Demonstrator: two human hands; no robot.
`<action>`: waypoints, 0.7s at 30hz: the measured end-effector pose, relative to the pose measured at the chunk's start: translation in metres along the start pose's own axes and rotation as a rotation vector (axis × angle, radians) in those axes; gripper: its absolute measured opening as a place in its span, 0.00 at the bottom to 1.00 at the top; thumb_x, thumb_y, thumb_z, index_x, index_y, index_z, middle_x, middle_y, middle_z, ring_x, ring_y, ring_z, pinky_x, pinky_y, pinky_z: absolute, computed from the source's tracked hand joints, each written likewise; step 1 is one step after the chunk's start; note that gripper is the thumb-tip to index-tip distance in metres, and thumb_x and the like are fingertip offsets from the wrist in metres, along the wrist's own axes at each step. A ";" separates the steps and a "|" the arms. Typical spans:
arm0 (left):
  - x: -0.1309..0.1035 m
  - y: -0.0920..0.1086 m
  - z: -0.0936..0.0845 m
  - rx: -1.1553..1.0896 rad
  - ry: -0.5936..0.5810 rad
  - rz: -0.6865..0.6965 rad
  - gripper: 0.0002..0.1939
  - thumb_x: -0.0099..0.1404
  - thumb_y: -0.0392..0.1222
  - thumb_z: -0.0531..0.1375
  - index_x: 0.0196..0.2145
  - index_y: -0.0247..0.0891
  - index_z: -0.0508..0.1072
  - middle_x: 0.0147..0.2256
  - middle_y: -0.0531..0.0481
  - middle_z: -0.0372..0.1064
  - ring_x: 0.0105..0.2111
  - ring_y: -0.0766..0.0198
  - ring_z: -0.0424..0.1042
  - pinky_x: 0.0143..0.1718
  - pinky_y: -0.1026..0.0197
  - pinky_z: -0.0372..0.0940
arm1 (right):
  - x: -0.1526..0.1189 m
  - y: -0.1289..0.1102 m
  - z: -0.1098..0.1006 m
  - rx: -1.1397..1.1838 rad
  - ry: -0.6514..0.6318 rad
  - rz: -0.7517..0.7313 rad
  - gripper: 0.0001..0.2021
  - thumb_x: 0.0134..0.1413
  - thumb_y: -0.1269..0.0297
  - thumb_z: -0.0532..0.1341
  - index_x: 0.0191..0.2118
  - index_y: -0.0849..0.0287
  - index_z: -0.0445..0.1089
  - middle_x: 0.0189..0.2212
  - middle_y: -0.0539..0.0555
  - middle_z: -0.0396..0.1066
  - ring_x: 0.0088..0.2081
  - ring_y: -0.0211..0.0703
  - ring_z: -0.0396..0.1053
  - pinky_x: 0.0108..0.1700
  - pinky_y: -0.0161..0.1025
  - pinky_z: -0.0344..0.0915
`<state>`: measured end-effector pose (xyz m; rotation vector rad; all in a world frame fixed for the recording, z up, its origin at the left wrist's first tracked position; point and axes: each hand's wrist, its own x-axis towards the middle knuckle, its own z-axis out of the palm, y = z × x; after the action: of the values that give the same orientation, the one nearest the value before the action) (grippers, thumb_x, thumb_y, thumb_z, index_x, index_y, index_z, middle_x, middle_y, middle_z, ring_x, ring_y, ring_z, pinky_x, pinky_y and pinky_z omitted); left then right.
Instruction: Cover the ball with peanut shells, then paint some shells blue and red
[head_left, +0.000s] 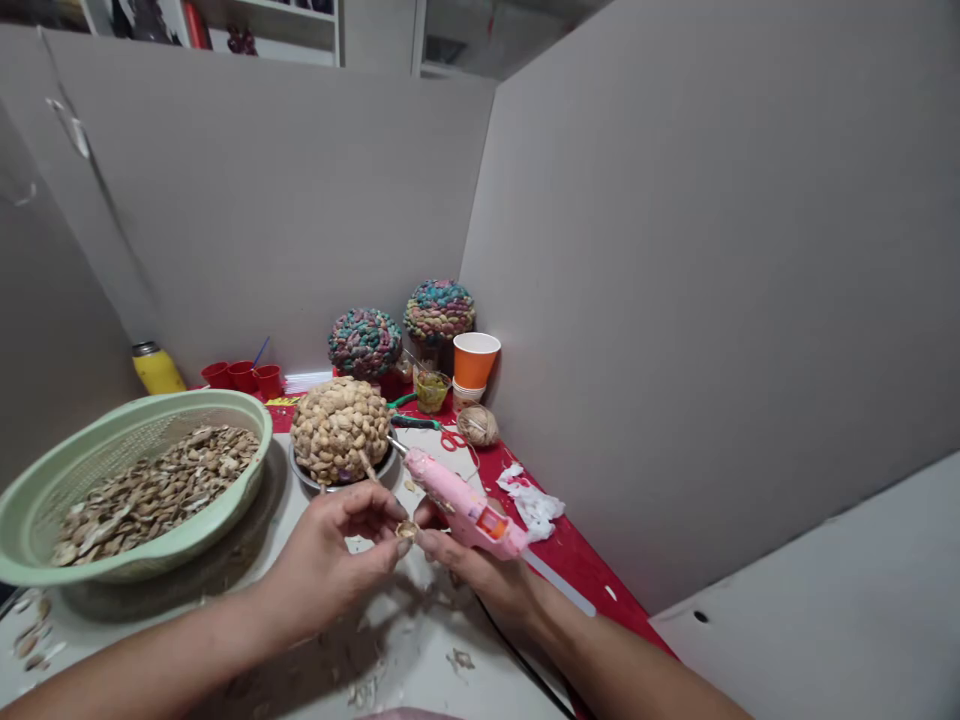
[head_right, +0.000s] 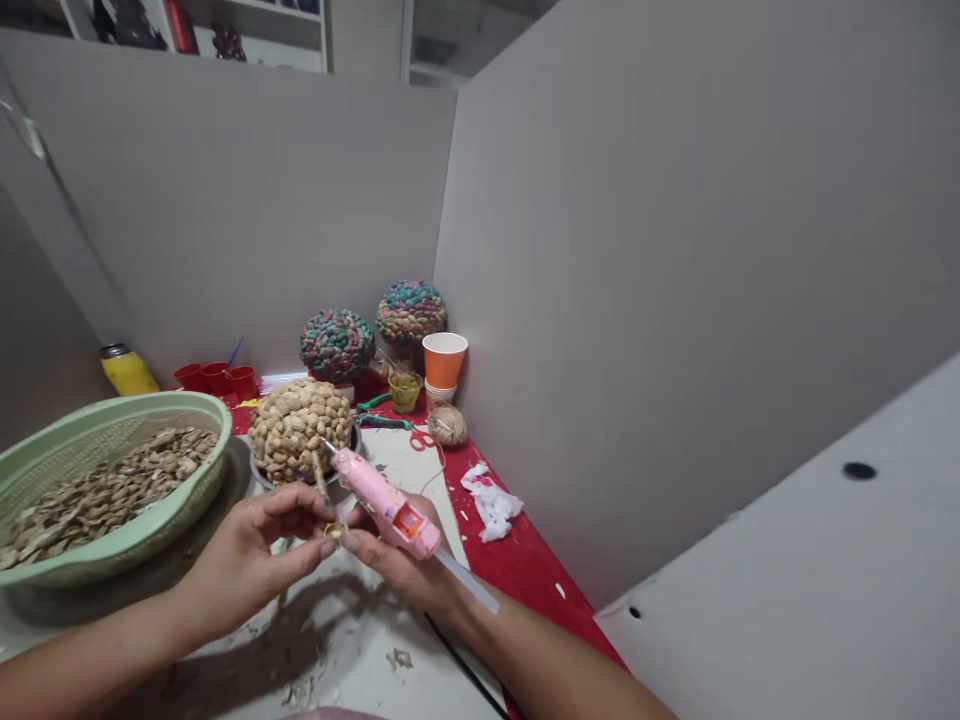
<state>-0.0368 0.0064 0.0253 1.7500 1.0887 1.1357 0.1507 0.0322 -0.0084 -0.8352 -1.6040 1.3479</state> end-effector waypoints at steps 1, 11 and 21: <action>0.000 -0.002 0.002 0.011 0.017 0.033 0.02 0.59 0.37 0.64 0.32 0.36 0.76 0.27 0.52 0.73 0.27 0.67 0.70 0.30 0.66 0.66 | 0.001 -0.001 0.000 -0.012 -0.003 0.010 0.21 0.50 0.42 0.67 0.31 0.57 0.70 0.26 0.50 0.66 0.29 0.40 0.62 0.32 0.38 0.62; -0.016 -0.002 0.003 -0.356 -0.047 -0.206 0.11 0.59 0.46 0.69 0.34 0.36 0.79 0.28 0.49 0.77 0.27 0.66 0.74 0.32 0.66 0.68 | -0.004 0.000 -0.003 -0.202 -0.062 -0.218 0.12 0.58 0.53 0.62 0.31 0.57 0.69 0.28 0.51 0.69 0.29 0.41 0.67 0.33 0.37 0.67; -0.028 -0.004 -0.002 -0.779 -0.171 -0.676 0.21 0.44 0.42 0.78 0.32 0.34 0.74 0.27 0.52 0.72 0.25 0.68 0.74 0.30 0.65 0.70 | 0.002 0.018 0.000 -0.467 -0.083 -0.577 0.11 0.54 0.61 0.62 0.23 0.54 0.64 0.20 0.49 0.67 0.21 0.39 0.64 0.25 0.36 0.63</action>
<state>-0.0462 -0.0177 0.0143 0.7613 0.8565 0.7926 0.1493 0.0370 -0.0255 -0.5099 -2.0604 0.6154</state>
